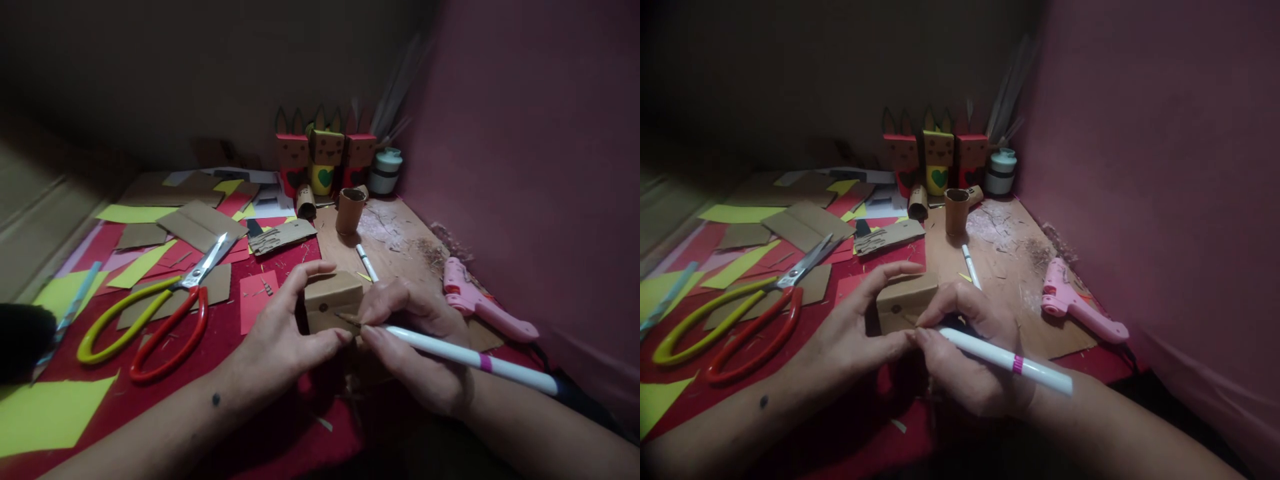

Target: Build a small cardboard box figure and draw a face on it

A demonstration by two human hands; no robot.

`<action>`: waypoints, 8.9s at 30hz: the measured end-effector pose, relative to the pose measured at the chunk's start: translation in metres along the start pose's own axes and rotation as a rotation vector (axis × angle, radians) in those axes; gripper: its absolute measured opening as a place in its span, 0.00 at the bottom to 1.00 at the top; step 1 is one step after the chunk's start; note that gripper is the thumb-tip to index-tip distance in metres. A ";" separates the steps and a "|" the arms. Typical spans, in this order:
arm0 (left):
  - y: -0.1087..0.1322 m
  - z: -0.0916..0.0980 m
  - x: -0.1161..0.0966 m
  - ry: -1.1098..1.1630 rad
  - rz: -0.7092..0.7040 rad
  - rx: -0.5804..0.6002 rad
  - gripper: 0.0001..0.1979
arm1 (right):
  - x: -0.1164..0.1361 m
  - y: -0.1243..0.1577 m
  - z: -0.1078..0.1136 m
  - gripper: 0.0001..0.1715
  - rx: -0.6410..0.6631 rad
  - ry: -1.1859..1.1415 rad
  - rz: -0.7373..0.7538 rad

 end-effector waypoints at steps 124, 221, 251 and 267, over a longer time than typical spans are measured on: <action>-0.004 0.012 -0.013 -0.228 -0.011 -0.308 0.19 | -0.022 -0.021 -0.013 0.04 -0.006 0.041 -0.180; -0.008 0.012 -0.010 -0.182 0.005 -0.267 0.19 | -0.021 -0.018 -0.010 0.07 0.066 0.032 -0.143; -0.005 0.010 -0.012 -0.196 0.019 -0.274 0.19 | -0.020 -0.017 -0.010 0.05 0.065 0.032 -0.145; -0.005 0.008 -0.011 -0.148 -0.009 -0.270 0.18 | -0.018 -0.018 -0.008 0.04 0.071 0.086 -0.138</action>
Point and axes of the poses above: each hand's wrist, its own y-axis away from the middle knuckle, its own z-axis out of the back of the hand, x = y × z, the point moved 2 cm from there along -y, towards the middle knuckle, and after that the axes turned 15 degrees about y, right-handed, at the moved point
